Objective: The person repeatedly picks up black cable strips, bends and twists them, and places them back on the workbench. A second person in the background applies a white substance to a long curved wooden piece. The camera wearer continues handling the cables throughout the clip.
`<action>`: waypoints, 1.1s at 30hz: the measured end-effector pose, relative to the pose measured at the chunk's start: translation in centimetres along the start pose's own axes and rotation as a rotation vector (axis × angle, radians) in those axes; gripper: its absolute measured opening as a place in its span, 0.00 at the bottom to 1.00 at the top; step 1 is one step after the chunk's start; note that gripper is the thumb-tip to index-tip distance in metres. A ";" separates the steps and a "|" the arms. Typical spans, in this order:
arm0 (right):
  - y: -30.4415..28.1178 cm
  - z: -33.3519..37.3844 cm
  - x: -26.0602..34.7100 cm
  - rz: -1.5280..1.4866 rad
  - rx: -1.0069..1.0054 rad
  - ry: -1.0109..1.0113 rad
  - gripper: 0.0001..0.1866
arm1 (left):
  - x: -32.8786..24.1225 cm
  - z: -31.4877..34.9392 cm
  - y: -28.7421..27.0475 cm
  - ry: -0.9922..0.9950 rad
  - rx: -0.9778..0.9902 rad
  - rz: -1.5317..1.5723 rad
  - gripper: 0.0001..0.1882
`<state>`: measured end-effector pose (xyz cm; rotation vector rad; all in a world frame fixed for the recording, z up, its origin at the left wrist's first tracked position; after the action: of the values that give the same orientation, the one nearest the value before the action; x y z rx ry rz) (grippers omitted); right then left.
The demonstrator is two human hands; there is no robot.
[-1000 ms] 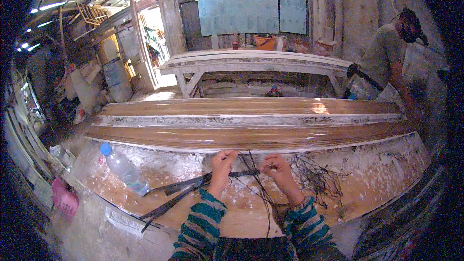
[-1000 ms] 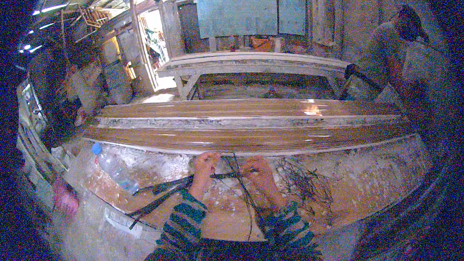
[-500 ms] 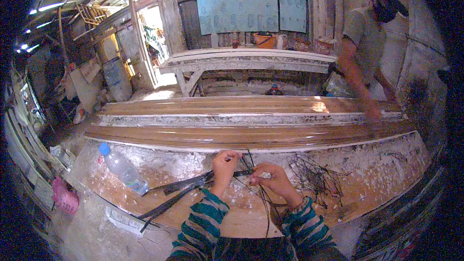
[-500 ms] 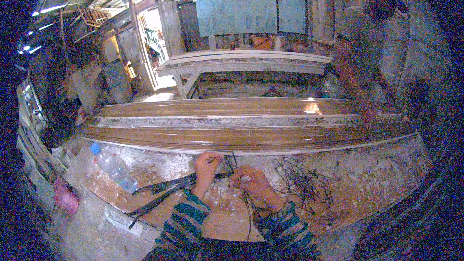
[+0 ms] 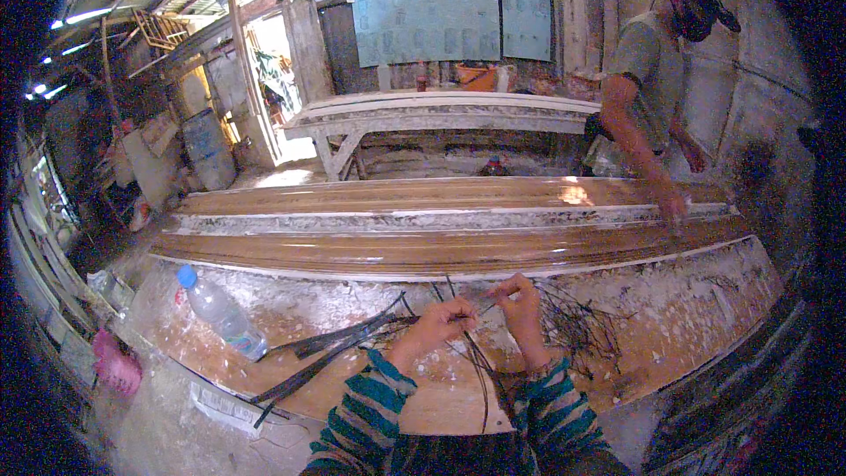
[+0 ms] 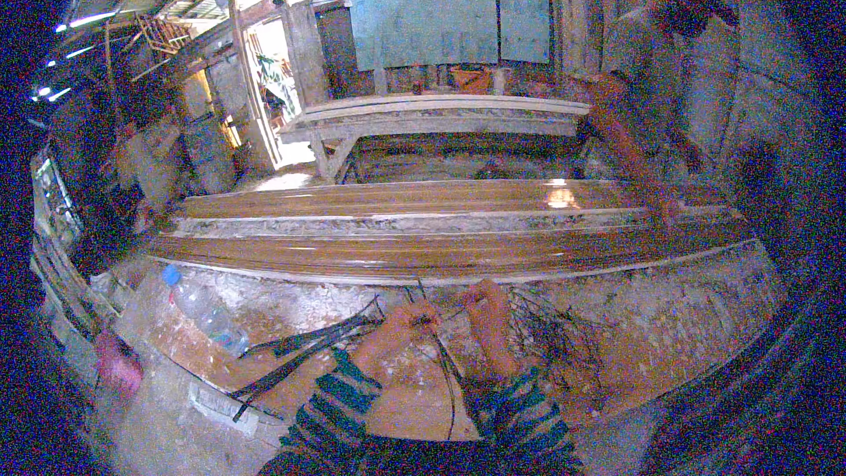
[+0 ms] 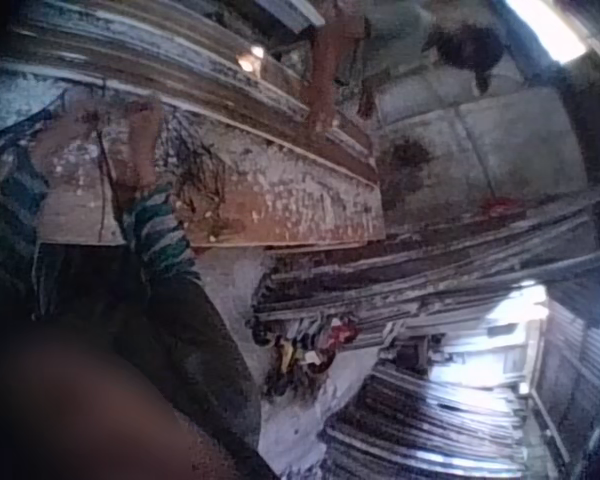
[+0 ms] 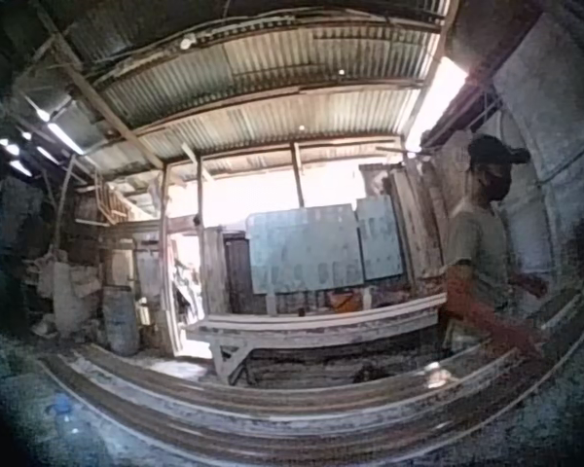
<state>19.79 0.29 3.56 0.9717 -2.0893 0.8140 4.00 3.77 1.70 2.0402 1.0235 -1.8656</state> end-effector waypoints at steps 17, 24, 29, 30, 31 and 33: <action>-0.8 -0.4 -1.0 -0.093 -0.032 0.069 0.05 | -2.1 0.1 3.3 0.220 0.116 0.372 0.05; -0.9 -0.8 -2.6 -0.034 0.183 0.255 0.07 | 0.9 1.3 -3.9 -0.051 -0.430 0.418 0.06; 3.1 1.2 1.9 -0.039 0.486 -0.054 0.08 | 2.7 2.8 -7.6 -0.098 -0.746 0.462 0.07; 3.6 1.6 2.4 0.024 0.502 -0.050 0.09 | 3.1 2.7 -7.7 -0.107 -0.714 0.477 0.07; 4.0 2.0 3.0 0.085 0.517 -0.048 0.09 | 3.5 2.7 -7.7 -0.093 -0.699 0.552 0.07; 4.9 2.0 4.6 0.242 0.556 -0.116 0.09 | 4.4 2.4 -7.6 -0.087 -0.678 0.690 0.07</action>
<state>12.91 -0.42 4.82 1.0741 -2.1488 1.5524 -2.61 9.62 -0.52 1.5878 0.6637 -1.0519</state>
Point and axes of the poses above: each hand's wrist, its own z-axis away from the middle knuckle, its own y-axis out of the palm, x = y × z, the point moved 6 cm from there along -z, towards the middle knuckle, and after that the axes turned 6 degrees about x, right-handed, at the moved point
